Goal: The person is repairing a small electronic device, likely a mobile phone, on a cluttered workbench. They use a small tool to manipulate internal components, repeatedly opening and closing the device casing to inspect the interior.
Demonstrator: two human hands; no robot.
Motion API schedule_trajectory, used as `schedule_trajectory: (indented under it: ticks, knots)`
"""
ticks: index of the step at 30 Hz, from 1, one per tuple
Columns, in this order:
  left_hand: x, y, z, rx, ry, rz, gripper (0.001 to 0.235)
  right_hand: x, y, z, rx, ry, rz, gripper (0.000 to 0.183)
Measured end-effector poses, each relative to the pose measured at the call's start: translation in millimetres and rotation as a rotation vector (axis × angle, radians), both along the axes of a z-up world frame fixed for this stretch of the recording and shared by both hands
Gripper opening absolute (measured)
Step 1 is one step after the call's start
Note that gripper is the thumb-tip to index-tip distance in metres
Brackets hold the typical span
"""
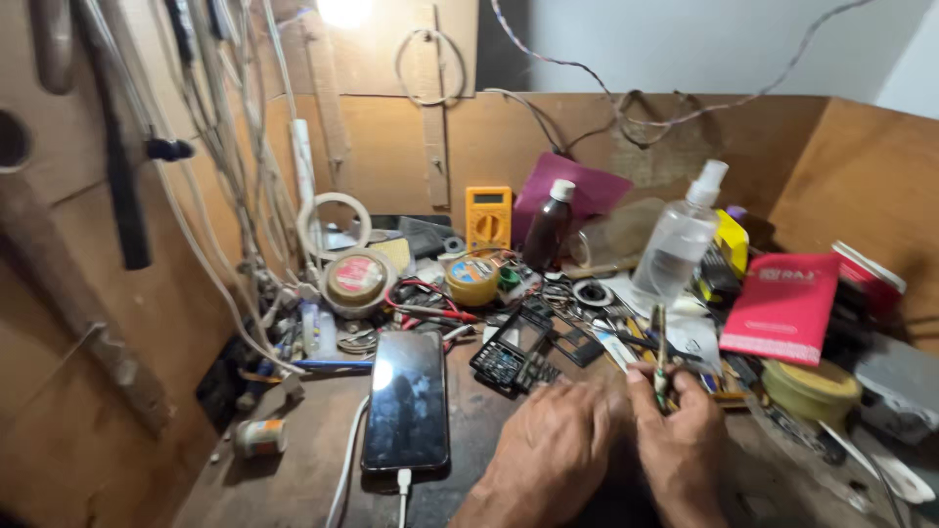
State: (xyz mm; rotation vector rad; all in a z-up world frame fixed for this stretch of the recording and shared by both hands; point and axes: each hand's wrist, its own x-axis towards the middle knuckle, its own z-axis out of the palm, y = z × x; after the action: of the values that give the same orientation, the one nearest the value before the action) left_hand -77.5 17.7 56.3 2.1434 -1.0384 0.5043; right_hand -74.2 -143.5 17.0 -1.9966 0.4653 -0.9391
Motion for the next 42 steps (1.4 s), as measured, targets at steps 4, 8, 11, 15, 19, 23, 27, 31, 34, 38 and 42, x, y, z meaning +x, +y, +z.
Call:
schedule_trajectory:
  ticks: [4, 8, 11, 15, 19, 23, 27, 31, 34, 38, 42]
  knots:
    - [13.2, -4.4, -3.3, -0.053, 0.169, 0.197, 0.053, 1.7, -3.6, -9.0, -0.059, -0.095, 0.029, 0.021]
    - [20.0, -2.5, -17.4, 0.116, -0.288, 0.286, 0.046, 7.5, -2.9, -15.3, 0.132, -0.133, 0.096, 0.019]
    - [25.0, -4.8, -32.8, 0.337, -0.148, 0.320, 0.031, 5.5, -0.9, -19.7, 0.138, -0.064, 0.058, 0.019]
    - [36.8, -12.5, -27.2, 0.558, -0.155, 0.292, 0.044, 4.2, -0.6, -10.8, 0.032, -0.064, 0.044, 0.019]
    - [52.5, -4.6, -0.3, 0.434, -0.108, 0.264, 0.040, 4.8, 0.7, -6.4, 0.130, -0.057, 0.077, 0.019]
    - [41.4, 10.1, 7.6, -0.177, -0.489, 0.218, 0.050, -0.9, -1.8, -13.6, 0.106, -0.040, 0.055, 0.020]
    - [14.6, 15.3, 12.6, -0.013, -0.332, 0.004, 0.040, 5.1, 2.6, -5.2, 0.161, -0.072, 0.073, 0.024]
    - [9.7, 12.1, 9.6, -0.258, 0.007, 0.215, 0.032, -8.7, -5.4, -15.7, -0.054, 0.034, -0.025, 0.023]
    - [23.7, 13.1, 23.8, -0.355, 0.180, 0.357, 0.017, 2.4, -3.1, -7.5, -0.059, -0.120, 0.066, 0.018]
    - [25.3, 0.5, 13.7, -0.151, 0.231, 0.359, 0.021, 3.0, -0.6, -10.8, 0.094, -0.145, 0.114, 0.017]
    - [29.5, -16.3, -5.5, 0.058, 0.293, 0.454, 0.050, 3.5, -1.0, -13.8, 0.163, -0.035, 0.044, 0.017]
